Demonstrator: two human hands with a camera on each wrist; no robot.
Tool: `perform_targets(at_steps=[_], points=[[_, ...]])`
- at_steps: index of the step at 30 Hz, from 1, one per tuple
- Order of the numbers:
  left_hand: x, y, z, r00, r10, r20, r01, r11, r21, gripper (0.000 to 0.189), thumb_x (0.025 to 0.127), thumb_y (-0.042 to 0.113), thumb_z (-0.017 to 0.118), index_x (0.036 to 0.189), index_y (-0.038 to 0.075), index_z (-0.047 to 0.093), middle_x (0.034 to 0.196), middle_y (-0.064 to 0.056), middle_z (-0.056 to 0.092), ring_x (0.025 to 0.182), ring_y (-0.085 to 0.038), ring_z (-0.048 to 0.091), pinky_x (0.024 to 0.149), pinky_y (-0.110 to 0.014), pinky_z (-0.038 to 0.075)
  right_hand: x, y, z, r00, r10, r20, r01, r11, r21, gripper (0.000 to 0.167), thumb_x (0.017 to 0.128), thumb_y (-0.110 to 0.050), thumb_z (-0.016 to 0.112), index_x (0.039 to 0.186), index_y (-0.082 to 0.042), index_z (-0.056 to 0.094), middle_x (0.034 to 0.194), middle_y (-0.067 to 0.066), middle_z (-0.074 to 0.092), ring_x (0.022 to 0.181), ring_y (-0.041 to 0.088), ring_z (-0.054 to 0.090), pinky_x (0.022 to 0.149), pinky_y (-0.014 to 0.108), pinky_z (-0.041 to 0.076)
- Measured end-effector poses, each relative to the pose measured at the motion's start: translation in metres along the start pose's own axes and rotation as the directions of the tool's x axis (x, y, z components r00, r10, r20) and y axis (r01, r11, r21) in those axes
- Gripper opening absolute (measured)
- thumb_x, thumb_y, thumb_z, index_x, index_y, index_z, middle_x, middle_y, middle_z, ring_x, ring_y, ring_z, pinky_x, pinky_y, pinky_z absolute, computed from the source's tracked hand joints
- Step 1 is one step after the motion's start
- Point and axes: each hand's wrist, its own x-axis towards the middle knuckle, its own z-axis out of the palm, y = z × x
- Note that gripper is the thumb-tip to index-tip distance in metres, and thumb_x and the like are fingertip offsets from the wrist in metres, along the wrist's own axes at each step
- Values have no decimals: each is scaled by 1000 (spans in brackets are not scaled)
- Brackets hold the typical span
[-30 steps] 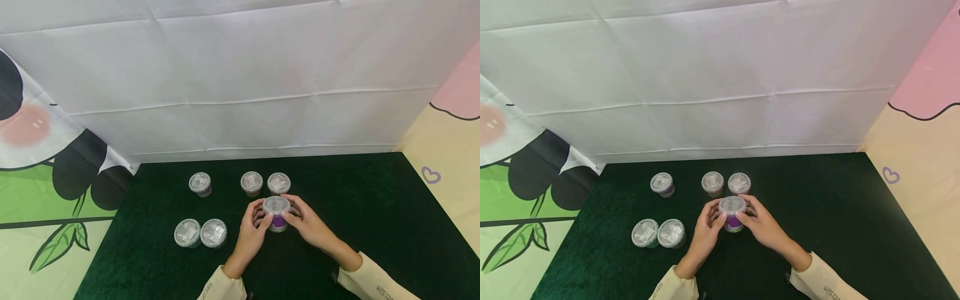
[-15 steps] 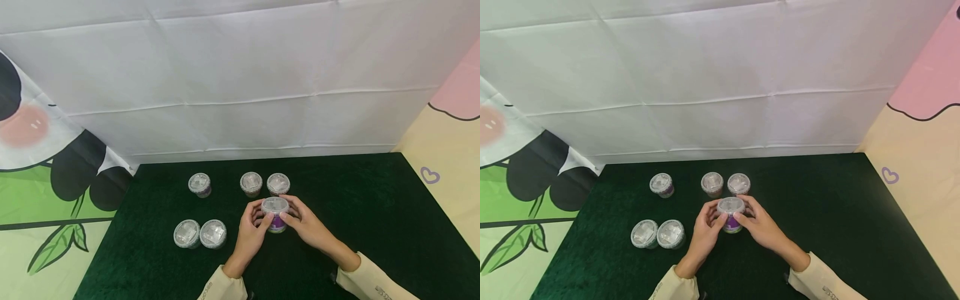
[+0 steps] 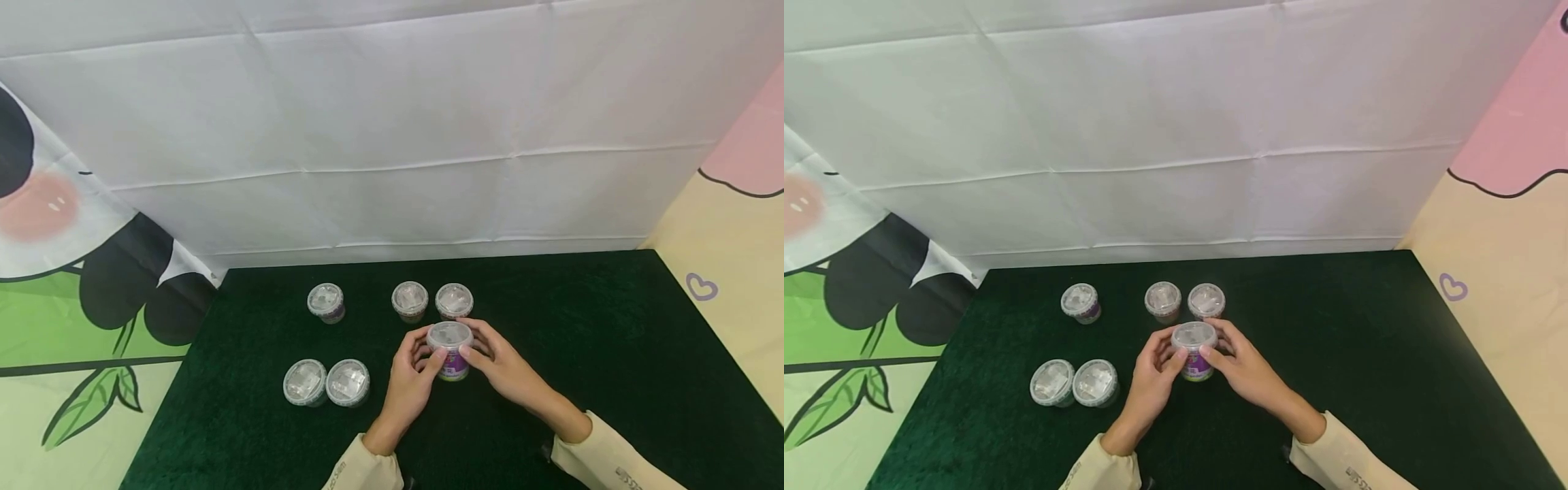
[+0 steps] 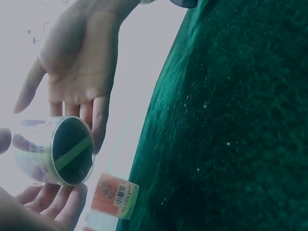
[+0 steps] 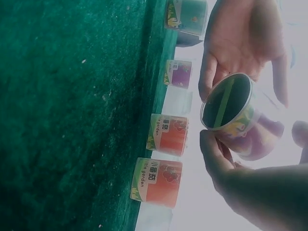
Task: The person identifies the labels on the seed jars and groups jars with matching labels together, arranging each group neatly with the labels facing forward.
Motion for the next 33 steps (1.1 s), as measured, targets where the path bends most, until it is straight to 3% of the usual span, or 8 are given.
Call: perform_targets(at_steps=[8,13,17,24,33], points=[[-1,2,-2,1000,-5,20,4,1000,20,48,109,21,58,151,1,45,145,-18,59,128,-29,61,105,-28,50,1,-1,0,1000,-24,8,24,1000,-12,59,111,-23,55,161,-3,31,164,28,35,152,50,33,119,67,35],[-1,5,-6,999,31,21,-31,999,21,45,109,19,60,148,-1,48,143,-21,61,127,-32,63,104,-28,52,0,-3,0,999,-34,22,34,999,-21,59,112,-24,53,162,-3,30,166,28,33,154,50,31,120,67,33],[-2,7,-7,1000,29,4,-29,999,39,45,107,19,63,146,0,50,139,-19,62,123,-30,64,103,-32,54,1,-4,1,999,-34,22,34,999,-23,59,111,-23,55,162,-4,31,164,27,36,152,49,35,118,64,37],[-3,12,-10,1000,-3,27,0,997,80,50,108,22,62,151,1,48,144,-18,60,126,-31,62,106,-36,53,2,-6,2,998,-46,32,47,999,-15,57,111,-21,55,160,-4,33,162,28,39,151,49,37,117,62,41],[-7,15,-14,999,26,36,-29,997,75,46,107,19,64,147,0,51,141,-19,62,124,-32,64,102,-34,56,2,-6,4,995,-82,61,82,997,2,59,109,-19,58,160,0,33,160,28,40,151,50,36,116,59,44]])
